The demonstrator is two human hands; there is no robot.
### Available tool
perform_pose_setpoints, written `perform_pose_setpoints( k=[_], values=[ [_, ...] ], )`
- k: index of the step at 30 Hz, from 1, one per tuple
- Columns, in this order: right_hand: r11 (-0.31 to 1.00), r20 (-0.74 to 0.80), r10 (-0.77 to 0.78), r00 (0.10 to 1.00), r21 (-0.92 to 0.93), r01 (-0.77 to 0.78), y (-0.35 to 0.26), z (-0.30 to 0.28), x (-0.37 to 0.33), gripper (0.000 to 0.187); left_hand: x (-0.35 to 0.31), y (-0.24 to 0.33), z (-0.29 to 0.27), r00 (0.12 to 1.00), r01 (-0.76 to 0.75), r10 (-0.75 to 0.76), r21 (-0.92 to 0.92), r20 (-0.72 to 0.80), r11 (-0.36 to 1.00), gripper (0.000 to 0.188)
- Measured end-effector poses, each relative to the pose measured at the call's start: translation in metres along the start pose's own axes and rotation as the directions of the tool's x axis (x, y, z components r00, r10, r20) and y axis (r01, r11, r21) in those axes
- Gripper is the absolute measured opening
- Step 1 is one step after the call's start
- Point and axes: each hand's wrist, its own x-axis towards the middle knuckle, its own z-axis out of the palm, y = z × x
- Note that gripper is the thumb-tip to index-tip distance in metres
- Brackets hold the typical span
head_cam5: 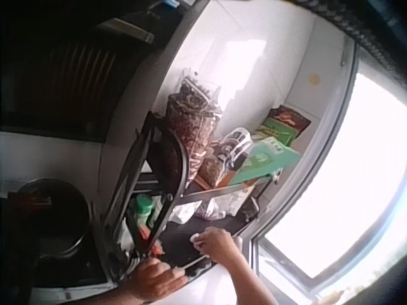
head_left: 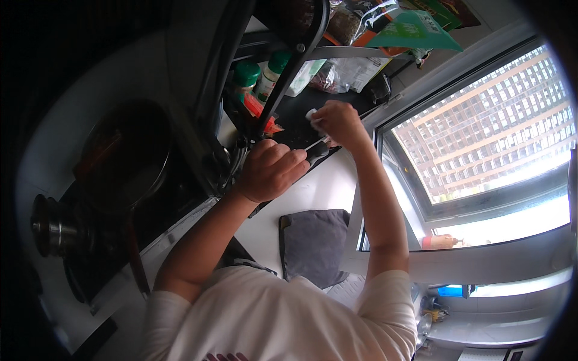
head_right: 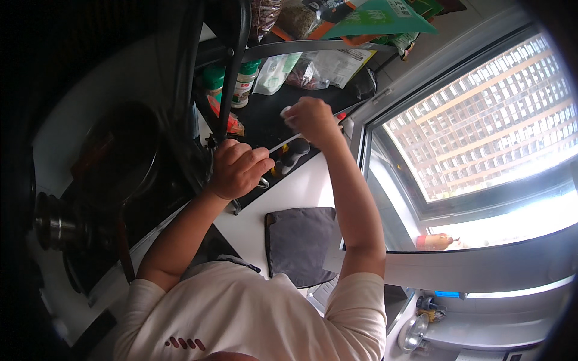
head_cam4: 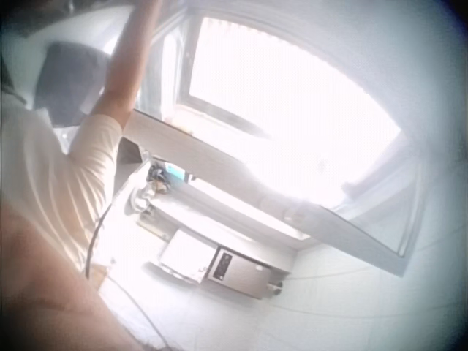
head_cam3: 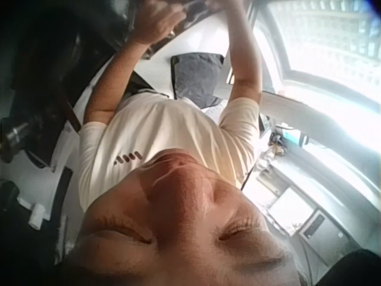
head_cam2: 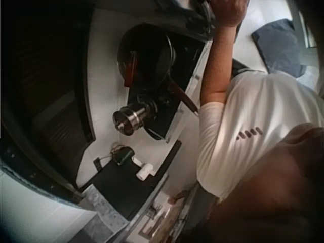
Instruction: The person washes a stack of bowls in the sink using a sponge and water, then dries them with a cloth and places them in a cabinet. The person also wipes the countertop and a spice rack with a paper towel.
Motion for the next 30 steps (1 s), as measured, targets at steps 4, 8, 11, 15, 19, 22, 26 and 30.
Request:
perform_pose_setpoints(
  k=[4,8,11,15,19,22,26,30],
  values=[
    [0.92,-0.037,-0.287,0.957,0.266,0.287,-0.012,0.002,-0.009,0.02,-0.001,0.0,0.001,1.0,0.002,-0.002,-0.01,-0.006,1.0,0.005],
    [0.908,-0.124,-0.18,0.976,0.362,0.213,0.003,-0.004,0.003,0.021,-0.002,-0.002,-0.001,1.0,-0.003,0.003,-0.011,0.014,1.0,0.004],
    [0.98,-0.201,0.029,0.979,0.198,0.012,0.03,-0.007,0.023,0.017,0.002,0.001,0.002,1.0,0.009,-0.009,-0.022,0.004,1.0,0.007],
    [0.992,-0.198,0.102,0.975,0.093,-0.085,0.03,0.026,0.044,0.022,0.0,-0.001,0.0,0.999,-0.003,0.004,-0.018,0.035,1.0,0.003],
    [0.994,-0.239,-0.112,0.965,-0.025,0.109,0.001,0.037,0.041,0.027,-0.003,0.0,0.0,0.999,0.007,-0.007,-0.021,0.034,1.0,0.004],
    [0.964,-0.221,-0.177,0.959,0.159,0.215,-0.013,0.033,0.025,0.023,-0.005,-0.002,0.0,0.999,0.007,-0.007,-0.015,0.031,1.0,0.004],
    [0.787,-0.154,-0.434,0.888,0.415,0.457,0.005,0.019,0.026,0.023,-0.004,-0.002,0.001,1.0,-0.002,0.003,-0.041,0.023,0.999,0.004],
    [0.954,-0.217,-0.124,0.968,0.242,0.177,0.02,0.028,0.053,0.033,-0.003,-0.001,0.001,1.0,-0.005,0.005,-0.03,0.022,1.0,0.004]
  ],
)
